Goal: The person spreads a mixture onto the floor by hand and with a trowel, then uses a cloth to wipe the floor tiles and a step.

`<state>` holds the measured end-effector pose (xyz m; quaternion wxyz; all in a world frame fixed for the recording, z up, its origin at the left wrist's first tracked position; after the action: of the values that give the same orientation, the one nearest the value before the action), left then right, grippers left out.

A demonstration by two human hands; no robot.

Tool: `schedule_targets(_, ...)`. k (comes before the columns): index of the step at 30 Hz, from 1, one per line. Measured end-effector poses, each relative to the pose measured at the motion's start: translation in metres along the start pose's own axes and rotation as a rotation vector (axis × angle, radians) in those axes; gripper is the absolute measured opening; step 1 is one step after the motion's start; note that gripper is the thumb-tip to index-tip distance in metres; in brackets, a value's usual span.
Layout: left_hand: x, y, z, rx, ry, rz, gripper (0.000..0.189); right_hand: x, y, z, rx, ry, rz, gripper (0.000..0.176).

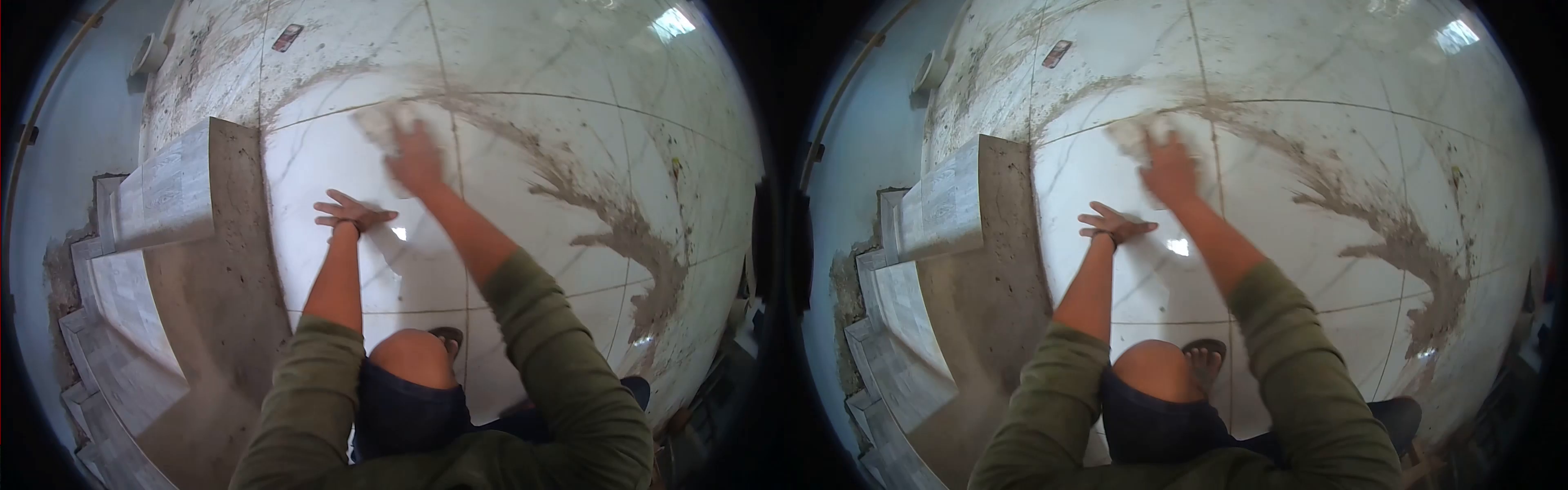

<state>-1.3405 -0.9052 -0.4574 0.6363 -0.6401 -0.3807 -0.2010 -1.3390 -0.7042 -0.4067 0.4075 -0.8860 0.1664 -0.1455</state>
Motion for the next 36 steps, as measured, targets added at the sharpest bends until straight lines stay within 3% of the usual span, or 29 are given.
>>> schedule_targets(2, -0.03, 0.018, -0.007, 0.162, -0.021, 0.042, 0.128, -0.035, 0.067, -0.064, -0.013, -0.205, -0.062, 0.073)
schedule_targets(3, -0.062, 0.037, -0.013, 0.292, -0.029, 0.093, 0.116, -0.048, 0.1, -0.087, -0.015, -0.335, 0.016, 0.069)
schedule_targets(4, -0.032, 0.014, -0.007, 0.246, -0.072, -0.028, 0.095, -0.058, 0.11, -0.114, -0.004, -0.335, -0.085, 0.06)
schedule_targets(6, -0.074, 0.047, -0.014, -0.153, -0.317, 0.613, 0.093, -0.089, 0.136, -0.145, 0.043, -0.369, -0.091, 0.055)
schedule_targets(8, -0.076, 0.064, -0.007, -0.331, -0.37, 0.877, 0.092, -0.123, 0.155, -0.167, 0.098, -0.361, -0.015, 0.05)
schedule_targets(12, -0.075, 0.056, -0.007, -0.186, -0.221, 0.638, 0.098, -0.222, 0.16, -0.167, 0.255, -0.238, 0.33, 0.039)
schedule_targets(13, -0.073, 0.059, -0.008, -0.141, -0.206, 0.566, 0.101, -0.245, 0.147, -0.151, 0.226, -0.191, 0.314, 0.039)
schedule_targets(15, -0.067, 0.036, -0.004, -0.235, -0.288, 0.362, 0.137, -0.278, 0.11, -0.1, 0.264, -0.104, 0.387, 0.044)
schedule_targets(16, -0.041, -0.001, -0.001, -0.102, -0.188, 0.01, 0.146, -0.289, 0.09, -0.064, 0.426, -0.1, 0.502, 0.049)
schedule_targets(17, -0.019, -0.011, 0.007, 0.035, -0.082, -0.337, 0.156, -0.282, 0.052, -0.027, 0.379, -0.002, 0.495, 0.054)
schedule_targets(18, -0.028, 0.001, 0.005, 0.066, -0.107, -0.279, 0.172, -0.277, 0.013, 0.013, 0.381, 0.097, 0.398, 0.057)
schedule_targets(20, -0.025, -0.002, 0.005, 0.06, -0.114, -0.283, 0.169, -0.244, -0.062, 0.105, 0.395, 0.448, 0.281, 0.062)
schedule_targets(21, -0.024, -0.003, 0.006, 0.051, -0.115, -0.286, 0.168, -0.211, -0.094, 0.155, 0.556, 0.505, 0.425, 0.067)
schedule_targets(22, -0.024, -0.003, 0.006, 0.05, -0.126, -0.276, 0.169, -0.179, -0.13, 0.199, 0.443, 0.665, 0.448, 0.067)
schedule_targets(23, -0.022, -0.005, 0.007, 0.044, -0.123, -0.283, 0.168, -0.137, -0.162, 0.218, 0.601, 0.901, 0.424, 0.068)
schedule_targets(25, -0.02, -0.008, 0.006, 0.034, -0.126, -0.297, 0.167, -0.074, -0.213, 0.266, 0.305, 1.089, 0.512, 0.062)
schedule_targets(27, -0.018, -0.006, 0.006, 0.023, -0.145, -0.25, 0.167, -0.079, -0.202, 0.312, 0.498, 0.848, 0.57, 0.057)
schedule_targets(29, -0.015, -0.009, 0.008, 0.026, -0.14, -0.234, 0.166, -0.104, -0.174, 0.25, 0.501, 0.634, 0.52, 0.05)
schedule_targets(32, -0.014, -0.007, 0.009, 0.014, -0.127, -0.218, 0.165, -0.138, -0.038, 0.12, 0.346, 0.248, 0.213, 0.043)
schedule_targets(33, -0.015, -0.006, 0.008, 0.011, -0.135, -0.208, 0.165, -0.14, 0.024, 0.057, 0.455, 0.111, 0.318, 0.049)
schedule_targets(34, -0.017, -0.003, 0.006, 0.032, -0.135, -0.2, 0.164, -0.137, 0.061, 0.005, 0.12, 0.218, 0.403, 0.053)
schedule_targets(35, -0.021, 0.002, 0.001, 0.038, -0.142, -0.185, 0.163, -0.117, 0.058, -0.075, 0.304, -0.03, 0.025, 0.051)
schedule_targets(36, -0.026, 0.006, 0.0, 0.044, -0.142, -0.17, 0.163, -0.11, 0.085, -0.091, 0.237, -0.052, -0.059, 0.048)
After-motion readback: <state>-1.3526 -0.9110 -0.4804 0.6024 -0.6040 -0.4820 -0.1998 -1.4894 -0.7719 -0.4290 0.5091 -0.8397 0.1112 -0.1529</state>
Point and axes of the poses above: each hand's wrist, its own x-axis away from the middle knuckle, its own y-axis out of the palm, z = x × y, the point moved 7 cm from there along -x, towards the middle knuckle, and after that the axes turned 3 degrees about -z, right-handed, at the moved point
